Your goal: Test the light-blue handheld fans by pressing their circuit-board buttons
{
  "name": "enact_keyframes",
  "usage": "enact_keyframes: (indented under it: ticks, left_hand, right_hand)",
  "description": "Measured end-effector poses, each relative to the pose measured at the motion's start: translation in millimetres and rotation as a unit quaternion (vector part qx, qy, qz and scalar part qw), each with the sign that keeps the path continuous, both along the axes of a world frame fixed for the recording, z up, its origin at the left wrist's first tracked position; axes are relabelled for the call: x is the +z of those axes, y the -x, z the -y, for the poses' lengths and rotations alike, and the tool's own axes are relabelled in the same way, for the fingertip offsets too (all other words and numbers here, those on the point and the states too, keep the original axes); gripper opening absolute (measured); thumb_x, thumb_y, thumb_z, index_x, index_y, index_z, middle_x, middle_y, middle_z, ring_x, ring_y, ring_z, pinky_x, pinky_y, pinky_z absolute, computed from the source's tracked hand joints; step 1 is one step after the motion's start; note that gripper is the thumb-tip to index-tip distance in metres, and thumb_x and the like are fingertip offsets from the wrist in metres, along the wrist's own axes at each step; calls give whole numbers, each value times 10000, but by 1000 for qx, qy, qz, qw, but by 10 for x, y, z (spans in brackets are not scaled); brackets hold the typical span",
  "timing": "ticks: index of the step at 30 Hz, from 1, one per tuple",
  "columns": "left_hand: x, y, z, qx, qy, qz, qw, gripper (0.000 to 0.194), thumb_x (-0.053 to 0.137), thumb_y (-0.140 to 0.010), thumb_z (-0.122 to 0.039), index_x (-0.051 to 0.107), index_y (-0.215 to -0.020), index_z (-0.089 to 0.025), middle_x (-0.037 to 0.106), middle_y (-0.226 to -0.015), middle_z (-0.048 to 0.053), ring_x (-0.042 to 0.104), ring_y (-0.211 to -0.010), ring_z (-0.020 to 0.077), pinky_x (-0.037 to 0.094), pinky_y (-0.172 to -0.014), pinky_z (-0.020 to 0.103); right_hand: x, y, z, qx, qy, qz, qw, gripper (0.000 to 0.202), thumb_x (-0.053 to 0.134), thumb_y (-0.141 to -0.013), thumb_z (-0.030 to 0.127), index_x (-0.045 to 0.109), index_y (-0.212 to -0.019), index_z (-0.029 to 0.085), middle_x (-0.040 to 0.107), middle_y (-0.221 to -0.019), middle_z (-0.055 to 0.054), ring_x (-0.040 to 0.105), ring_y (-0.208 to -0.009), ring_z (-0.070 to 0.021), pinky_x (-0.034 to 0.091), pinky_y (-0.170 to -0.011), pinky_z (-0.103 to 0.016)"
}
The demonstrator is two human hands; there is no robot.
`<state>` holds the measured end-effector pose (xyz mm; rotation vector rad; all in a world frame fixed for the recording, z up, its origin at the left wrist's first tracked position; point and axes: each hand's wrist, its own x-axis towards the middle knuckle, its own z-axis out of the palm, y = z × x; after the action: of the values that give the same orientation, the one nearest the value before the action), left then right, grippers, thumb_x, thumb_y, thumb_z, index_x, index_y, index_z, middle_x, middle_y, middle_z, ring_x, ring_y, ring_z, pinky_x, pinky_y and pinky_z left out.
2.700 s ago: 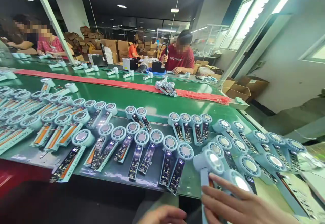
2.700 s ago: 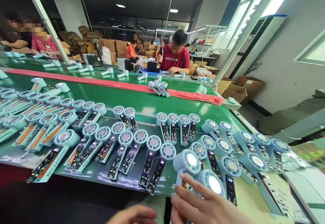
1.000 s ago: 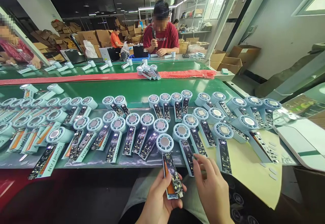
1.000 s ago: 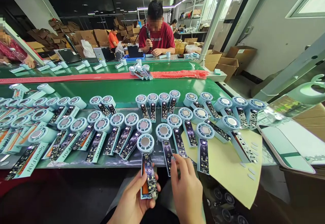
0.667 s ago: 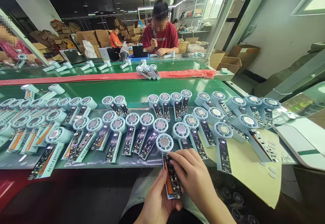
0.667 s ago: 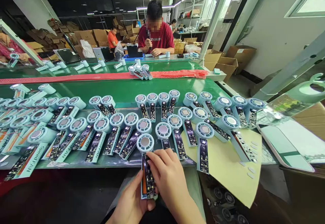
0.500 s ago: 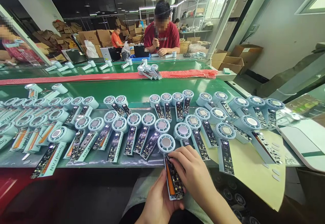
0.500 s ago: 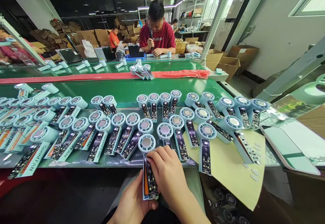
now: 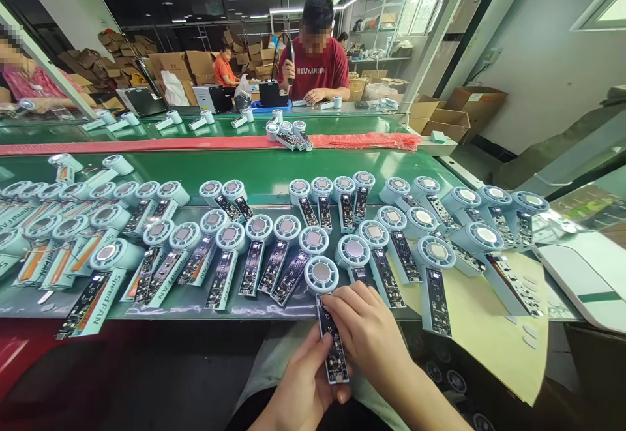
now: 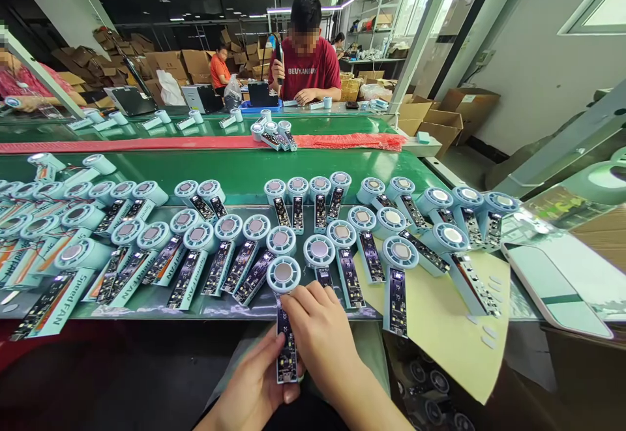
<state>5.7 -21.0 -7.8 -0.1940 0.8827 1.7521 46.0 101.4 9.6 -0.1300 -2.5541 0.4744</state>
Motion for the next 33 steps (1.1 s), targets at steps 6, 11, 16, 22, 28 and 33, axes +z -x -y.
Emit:
enact_keyframes:
  ticks: [6,11,16,22,28,33]
  left_hand:
    - [57,32,37,-11,24,-12,1000,263,603,-787,-308,480,-976,-172,553,-803,19,484,-573,80,262,-413,171]
    - [71,33,44,-26,43,-30,998,280,575,-803,-391,433,-941,-193,525,-779,-2,458,-547,66,211,-392,159]
    - [72,10,-8,-24,67,-60,996,418,624,-727,-515,424,-928,-208,482,-721,-34,426,-507,54,159,-362,148]
    - [65,0,-18,-34,93,-88,991,435,622,-721,-523,435,-972,-220,458,-711,-40,401,-484,49,138,-326,138]
    - [71,7,-4,-45,104,-121,986,422,586,-750,-521,436,-999,-215,449,-706,-38,391,-472,49,136,-314,135]
    - [78,-5,-20,-52,110,-98,988,402,494,-797,-555,410,-977,-206,442,-670,-45,385,-437,36,102,-352,155]
  right_hand:
    - [-157,-335,-73,-77,68,-81,991,235,494,-884,130,560,-1106,169,592,-893,-61,513,-800,-180,417,-730,-321]
    - [-380,-585,-102,-204,-20,-89,975,269,593,-838,282,588,-1098,213,600,-924,-82,515,-818,-249,370,-758,-412]
    - [-425,-553,-78,-213,-59,-44,974,400,605,-822,370,543,-1197,244,635,-990,-68,527,-863,-275,339,-726,-398]
    - [-440,-528,-105,-219,-77,-56,971,343,585,-836,275,558,-1175,232,651,-955,-59,549,-841,-256,344,-729,-386]
    - [-464,-537,-103,-220,-82,-56,970,323,553,-849,237,558,-1172,230,648,-952,-60,543,-838,-248,342,-709,-370]
    - [-448,-517,-87,-233,-85,-26,968,405,539,-855,323,515,-1247,223,623,-967,-81,520,-845,-261,335,-701,-376]
